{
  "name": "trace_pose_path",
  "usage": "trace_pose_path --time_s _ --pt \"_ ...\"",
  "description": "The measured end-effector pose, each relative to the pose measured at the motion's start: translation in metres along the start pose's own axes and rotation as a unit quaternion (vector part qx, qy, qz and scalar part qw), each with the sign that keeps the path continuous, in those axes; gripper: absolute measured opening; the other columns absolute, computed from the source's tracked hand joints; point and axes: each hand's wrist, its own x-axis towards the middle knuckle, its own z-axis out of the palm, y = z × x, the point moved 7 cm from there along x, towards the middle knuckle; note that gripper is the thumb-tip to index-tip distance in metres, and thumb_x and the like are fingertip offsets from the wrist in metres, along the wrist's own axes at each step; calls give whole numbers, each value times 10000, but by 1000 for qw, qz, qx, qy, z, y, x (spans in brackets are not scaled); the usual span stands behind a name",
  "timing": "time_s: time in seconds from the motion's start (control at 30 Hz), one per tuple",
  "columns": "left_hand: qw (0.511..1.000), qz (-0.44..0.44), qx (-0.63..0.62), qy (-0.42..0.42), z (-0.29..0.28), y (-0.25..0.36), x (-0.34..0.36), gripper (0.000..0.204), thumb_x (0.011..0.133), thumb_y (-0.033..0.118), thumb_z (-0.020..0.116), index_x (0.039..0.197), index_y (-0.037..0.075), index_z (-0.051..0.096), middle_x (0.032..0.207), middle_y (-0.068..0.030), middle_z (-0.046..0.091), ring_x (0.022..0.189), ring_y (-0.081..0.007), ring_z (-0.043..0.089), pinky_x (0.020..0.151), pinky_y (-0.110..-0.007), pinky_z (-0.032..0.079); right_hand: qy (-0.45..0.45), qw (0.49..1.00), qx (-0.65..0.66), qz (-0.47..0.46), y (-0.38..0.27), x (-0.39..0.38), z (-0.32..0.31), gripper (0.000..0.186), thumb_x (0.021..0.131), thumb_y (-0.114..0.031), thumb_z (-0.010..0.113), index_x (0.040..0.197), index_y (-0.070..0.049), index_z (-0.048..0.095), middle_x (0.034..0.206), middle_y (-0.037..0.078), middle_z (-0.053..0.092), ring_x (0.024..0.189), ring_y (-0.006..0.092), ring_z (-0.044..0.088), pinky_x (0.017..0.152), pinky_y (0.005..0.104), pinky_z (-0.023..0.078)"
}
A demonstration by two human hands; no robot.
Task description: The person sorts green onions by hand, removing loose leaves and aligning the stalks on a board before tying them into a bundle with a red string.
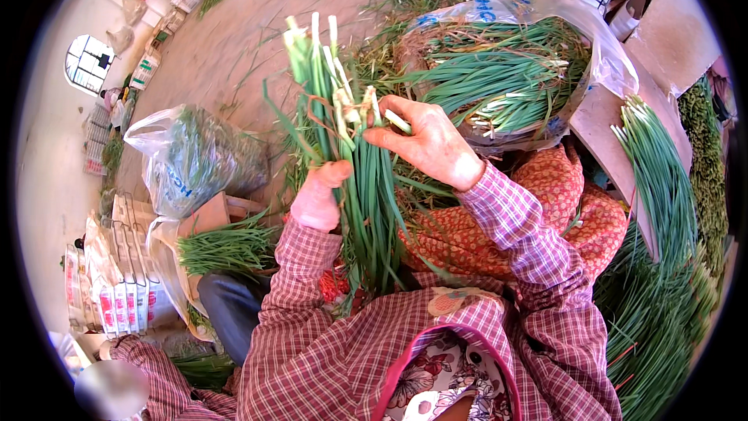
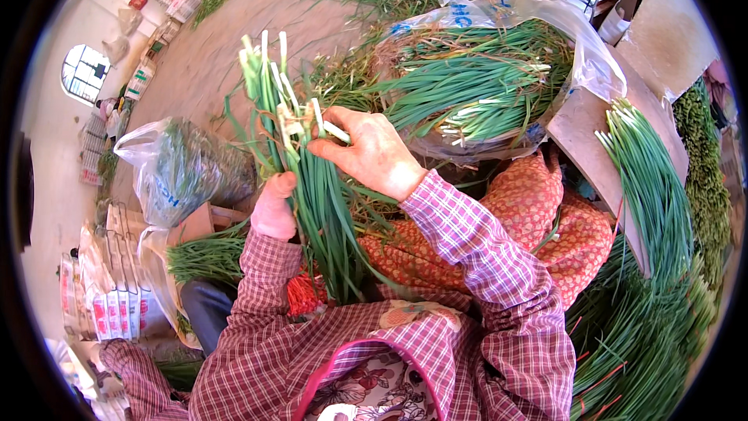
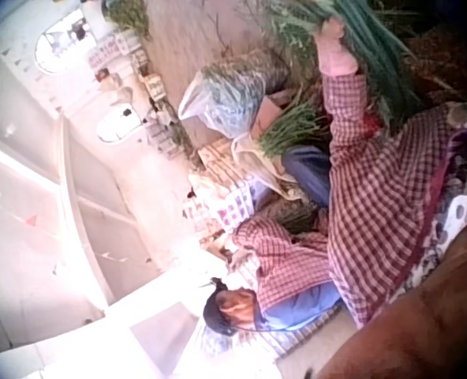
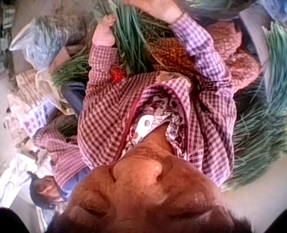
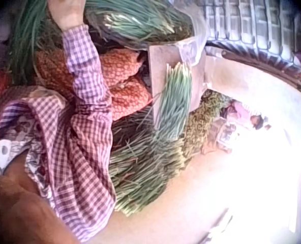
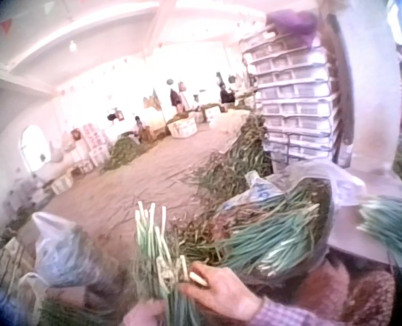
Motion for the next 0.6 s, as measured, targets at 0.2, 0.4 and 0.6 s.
trace_pose_path --time_s 0.2,0.4,0.6 --pt "995 51 50 72 9 8 6 475 671 173 697 1105 36 560 943 -50 613 822 -173 604 693 -310 528 12 999 -46 -2 -4 -2 -7 206 792 -185 648 901 -11 643 721 147 625 626 196 618 596 323 465" --pt "991 -9 17 132 -25 10 0 348 700 213 670 976 27 564 844 -72 589 798 -211 596 637 -352 533 78 991 -110 21 8 -3 -24 200 827 -234 594 811 -35 582 669 146 586 604 306 581 564 387 453" --pt "995 -4 -35 94 -27 9 -1 431 734 245 659 1076 -1 570 929 -114 633 824 -244 626 719 -403 549 165 929 323 77 23 2 -64 137 932 -203 482 972 -72 489 722 10 538 606 71 491 519 190 405"
